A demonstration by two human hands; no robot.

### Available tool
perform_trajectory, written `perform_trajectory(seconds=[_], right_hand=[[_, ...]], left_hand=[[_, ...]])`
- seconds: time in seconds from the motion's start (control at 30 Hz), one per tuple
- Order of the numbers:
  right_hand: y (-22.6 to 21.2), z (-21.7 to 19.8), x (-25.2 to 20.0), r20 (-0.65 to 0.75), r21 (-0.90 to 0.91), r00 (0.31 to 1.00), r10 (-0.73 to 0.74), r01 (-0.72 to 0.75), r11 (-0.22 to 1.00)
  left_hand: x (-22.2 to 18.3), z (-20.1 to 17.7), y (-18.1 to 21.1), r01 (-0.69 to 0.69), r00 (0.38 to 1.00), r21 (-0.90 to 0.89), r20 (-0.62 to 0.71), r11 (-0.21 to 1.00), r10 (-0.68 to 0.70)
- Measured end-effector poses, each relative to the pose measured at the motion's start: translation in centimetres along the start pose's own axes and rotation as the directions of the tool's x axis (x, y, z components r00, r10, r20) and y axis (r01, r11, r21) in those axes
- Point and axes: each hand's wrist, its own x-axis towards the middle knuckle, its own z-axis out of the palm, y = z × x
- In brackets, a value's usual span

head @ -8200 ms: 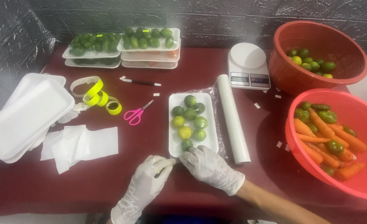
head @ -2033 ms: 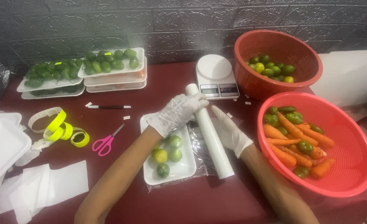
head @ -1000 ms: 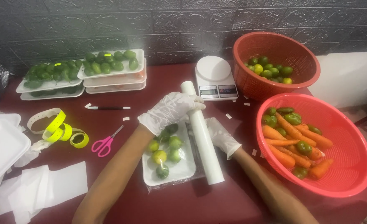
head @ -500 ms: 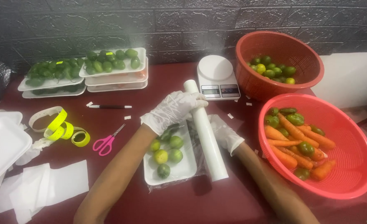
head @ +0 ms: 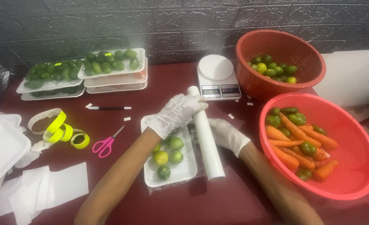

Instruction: A person uses plastic wrap and scissors to package a tray of limes.

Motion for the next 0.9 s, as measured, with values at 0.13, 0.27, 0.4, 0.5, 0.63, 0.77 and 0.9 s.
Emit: perform_trajectory(seconds=[0.13, 0.27, 0.4, 0.5, 0.63, 0.77, 0.9], right_hand=[[0.0, 1.6, -0.5, 0.01, 0.044, 1.0, 0.014, -0.015, 0.999], [0.0, 4.4, -1.9, -0.213, -0.361, 0.97, -0.118, 0.034, 0.932], [0.4, 5.0, -1.7, -0.238, -0.604, 0.946, -0.222, 0.035, 0.796], [0.4, 3.5, -1.6, -0.278, -0.481, 0.943, -0.184, 0.029, 0.876], [0.4, 3.8, -1.1, -0.281, -0.477, 0.943, -0.177, 0.023, 0.879], [0.3, 2.4, -0.7, -0.277, -0.466, 0.945, -0.174, 0.026, 0.884], [0.0, 4.4, -3.0, -0.312, -0.399, 0.94, -0.136, 0.001, 0.917]], left_hand=[[0.8, 0.9, 0.3, 0.02, 1.0, 0.01, 0.023, 1.0, -0.02], [-1.3, -3.7, 3.7, 0.451, 0.882, -0.616, 0.199, 0.646, -0.427], [-1.4, -4.0, 3.3, 0.152, 0.987, -0.02, 0.053, 0.988, -0.151], [-1.3, -2.7, 1.9, 0.145, 0.987, -0.036, 0.074, 0.989, -0.142], [-0.9, -1.5, 1.8, 0.135, 0.989, 0.017, 0.062, 0.991, -0.135], [-1.7, -3.4, 2.1, 0.143, 0.988, -0.004, 0.057, 0.99, -0.142], [-1.3, -2.0, 0.9, 0.153, 0.986, 0.045, 0.059, 0.987, -0.156]])
